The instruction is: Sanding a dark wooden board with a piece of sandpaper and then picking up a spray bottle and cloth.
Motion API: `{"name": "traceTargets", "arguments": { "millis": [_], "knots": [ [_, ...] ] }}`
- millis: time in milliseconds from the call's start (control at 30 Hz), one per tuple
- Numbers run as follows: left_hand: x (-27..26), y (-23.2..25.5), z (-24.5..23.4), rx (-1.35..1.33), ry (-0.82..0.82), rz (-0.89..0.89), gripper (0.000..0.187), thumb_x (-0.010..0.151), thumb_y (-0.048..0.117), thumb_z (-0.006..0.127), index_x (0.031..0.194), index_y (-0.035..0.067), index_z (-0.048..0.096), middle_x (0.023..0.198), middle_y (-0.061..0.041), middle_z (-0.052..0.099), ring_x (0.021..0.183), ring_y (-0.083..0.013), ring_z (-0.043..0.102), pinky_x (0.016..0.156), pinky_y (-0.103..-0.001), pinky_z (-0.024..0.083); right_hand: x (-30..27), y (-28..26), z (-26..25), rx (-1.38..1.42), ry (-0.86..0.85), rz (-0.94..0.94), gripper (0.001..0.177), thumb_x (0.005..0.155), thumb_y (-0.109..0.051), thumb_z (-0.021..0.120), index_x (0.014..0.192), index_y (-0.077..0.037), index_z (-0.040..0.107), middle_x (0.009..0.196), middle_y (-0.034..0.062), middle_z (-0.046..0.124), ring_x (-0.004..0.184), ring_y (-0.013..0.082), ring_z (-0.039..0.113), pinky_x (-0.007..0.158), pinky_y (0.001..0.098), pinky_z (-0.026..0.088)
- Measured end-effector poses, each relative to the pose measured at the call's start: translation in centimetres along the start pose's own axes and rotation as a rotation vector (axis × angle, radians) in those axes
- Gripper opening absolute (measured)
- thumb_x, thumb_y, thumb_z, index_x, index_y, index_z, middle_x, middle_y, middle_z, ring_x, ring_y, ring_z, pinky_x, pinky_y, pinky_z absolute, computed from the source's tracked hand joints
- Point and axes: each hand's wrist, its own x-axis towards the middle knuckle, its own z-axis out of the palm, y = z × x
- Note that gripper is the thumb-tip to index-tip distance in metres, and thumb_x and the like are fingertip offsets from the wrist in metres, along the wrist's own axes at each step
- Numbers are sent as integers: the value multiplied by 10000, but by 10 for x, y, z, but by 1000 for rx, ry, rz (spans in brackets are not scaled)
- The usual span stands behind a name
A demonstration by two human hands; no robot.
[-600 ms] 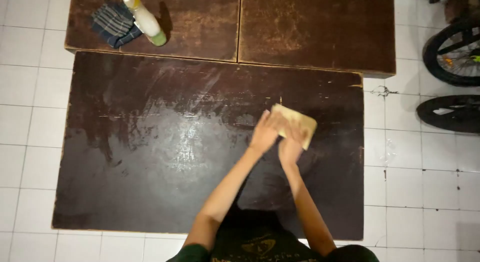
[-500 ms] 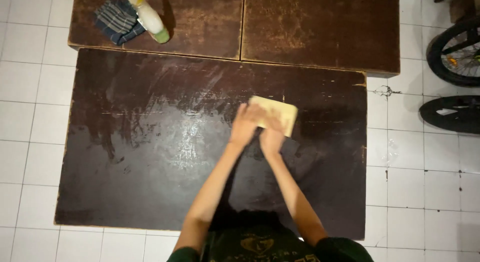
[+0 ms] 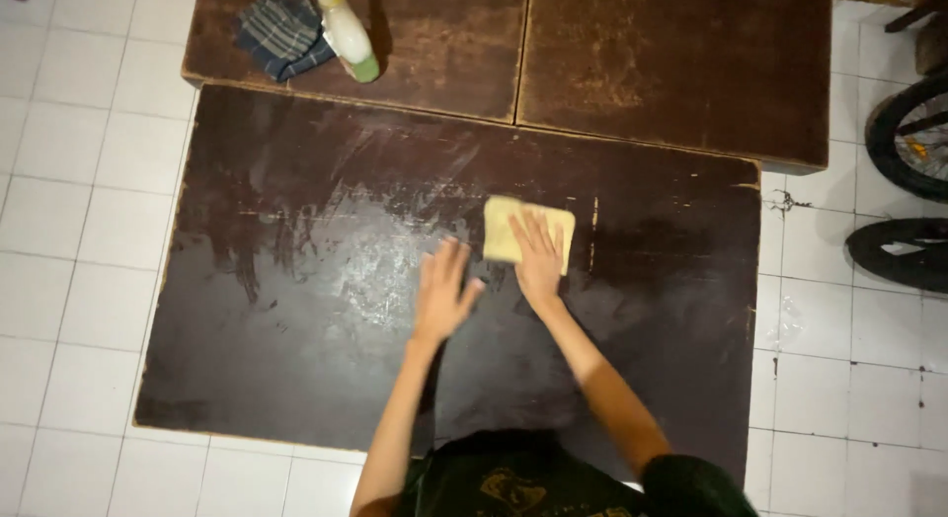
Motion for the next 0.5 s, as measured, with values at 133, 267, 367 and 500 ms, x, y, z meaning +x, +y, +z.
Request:
{"name": "traceTargets", "arguments": {
  "millis": [133, 267, 367, 500],
  "knots": [
    [-8, -63, -8, 89, 221, -144, 527, 1014, 251, 585, 1497, 69, 475, 1572, -216, 385, 1471, -378, 349, 1198, -568, 253, -3, -54, 28, 37, 26, 126, 808, 776, 22, 659, 1500, -309, 523, 1577, 127, 442, 1498, 347, 326, 1205, 625, 123],
    [-11, -69, -23, -44, 335, -106, 396, 1040, 120, 502, 1420, 14, 535, 1464, -249, 483, 1406, -410, 435, 1177, -503, 348, -62, -59, 38, 56, -140, -353, 805, 762, -104, 617, 1493, -400, 460, 1623, 46, 365, 1514, 312, 284, 1221, 646, 119],
    [-11, -65, -29, -70, 350, -82, 359, 1030, 99, 507, 1370, 13, 585, 1386, -228, 566, 1369, -397, 492, 1155, -493, 386, -63, -41, 37, 48, -107, -337, 919, 698, -129, 717, 1521, -414, 422, 1623, 45, 345, 1476, 298, 323, 1201, 632, 160],
    [-16, -75, -21, -289, 404, -101, 337, 1043, 127, 493, 1338, 33, 625, 1328, -176, 626, 1348, -358, 528, 1156, -466, 392, 13, -3, 39, -126, 39, 141, 845, 894, -125, 628, 1605, -428, 286, 1705, -10, 173, 1559, 206, 42, 1176, 640, -58]
  ]
}}
